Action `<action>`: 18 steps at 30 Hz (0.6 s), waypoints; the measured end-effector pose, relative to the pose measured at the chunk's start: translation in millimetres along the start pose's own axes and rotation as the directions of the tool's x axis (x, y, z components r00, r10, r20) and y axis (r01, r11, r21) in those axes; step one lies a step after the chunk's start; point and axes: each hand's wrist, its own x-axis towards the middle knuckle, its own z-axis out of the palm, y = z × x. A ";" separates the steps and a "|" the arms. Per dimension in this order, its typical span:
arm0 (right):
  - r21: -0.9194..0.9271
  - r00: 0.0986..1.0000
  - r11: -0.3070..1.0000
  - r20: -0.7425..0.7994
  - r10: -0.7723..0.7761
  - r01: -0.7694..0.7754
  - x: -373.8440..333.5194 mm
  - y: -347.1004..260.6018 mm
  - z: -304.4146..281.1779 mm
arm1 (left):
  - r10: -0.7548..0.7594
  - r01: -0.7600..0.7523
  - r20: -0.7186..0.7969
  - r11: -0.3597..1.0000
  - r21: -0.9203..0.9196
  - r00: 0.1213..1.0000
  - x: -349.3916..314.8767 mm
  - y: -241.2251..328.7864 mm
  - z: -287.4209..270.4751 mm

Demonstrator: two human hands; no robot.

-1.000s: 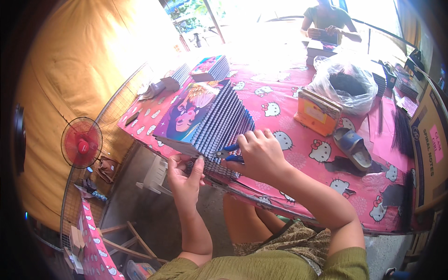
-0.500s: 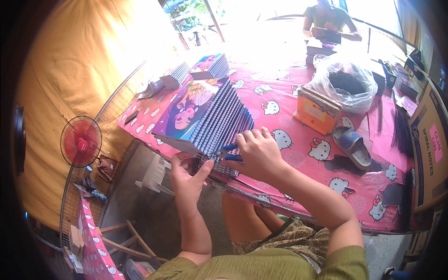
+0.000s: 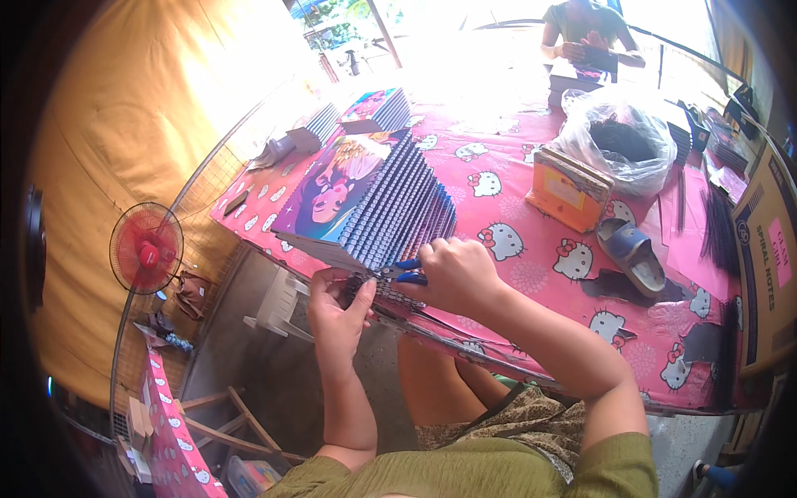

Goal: The person bundles notebooks by aligning them into stacks and securing them together using plastic binders and a cutting tool.

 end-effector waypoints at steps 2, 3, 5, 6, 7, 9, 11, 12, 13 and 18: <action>0.061 0.972 0.990 0.206 0.112 -0.127 -1.5 -4.5 -0.5 | -0.003 0.002 -0.012 0.999 -0.035 1.000 1.8 -8.2 -0.8; 0.064 0.979 0.991 0.170 0.109 -0.121 -4.6 -5.1 -1.9 | -0.037 0.037 -0.016 0.999 -0.037 0.999 1.4 -8.3 -2.3; 0.069 0.990 0.991 0.099 0.104 -0.111 -13.0 -3.2 -5.0 | -0.109 0.108 -0.022 0.993 -0.042 0.994 -0.2 -6.6 -5.7; 0.023 0.999 0.999 -0.034 0.028 -0.028 -13.0 1.3 -3.8 | -0.094 0.094 -0.008 0.995 -0.035 0.995 0.0 -4.8 -4.5; -0.034 0.985 0.998 -0.161 -0.054 0.049 -11.1 7.4 -0.8 | -0.080 0.080 0.005 0.996 -0.029 0.997 0.8 -2.7 -2.2; -0.063 0.970 0.993 -0.217 -0.107 0.096 -10.9 9.5 4.0 | -0.051 0.051 0.021 0.999 -0.005 0.998 -0.5 -3.3 0.6; 0.007 0.995 0.999 -0.085 -0.044 0.044 -8.2 2.9 8.0 | -0.018 0.017 0.024 0.999 0.028 1.000 -0.5 -8.5 2.1; 0.066 0.988 0.995 0.137 0.066 -0.076 -6.6 -1.0 5.1 | -0.045 0.045 0.012 0.999 0.010 0.999 0.0 -10.7 1.5; 0.064 0.978 0.992 0.185 0.094 -0.107 -7.1 -2.6 1.0 | -0.072 0.072 0.000 0.997 -0.008 0.997 0.4 -12.8 0.4; -0.003 0.999 1.000 -0.035 0.004 -0.004 -20.6 10.2 0.2 | -0.110 0.111 0.020 0.991 -0.077 0.994 0.2 -20.3 -2.7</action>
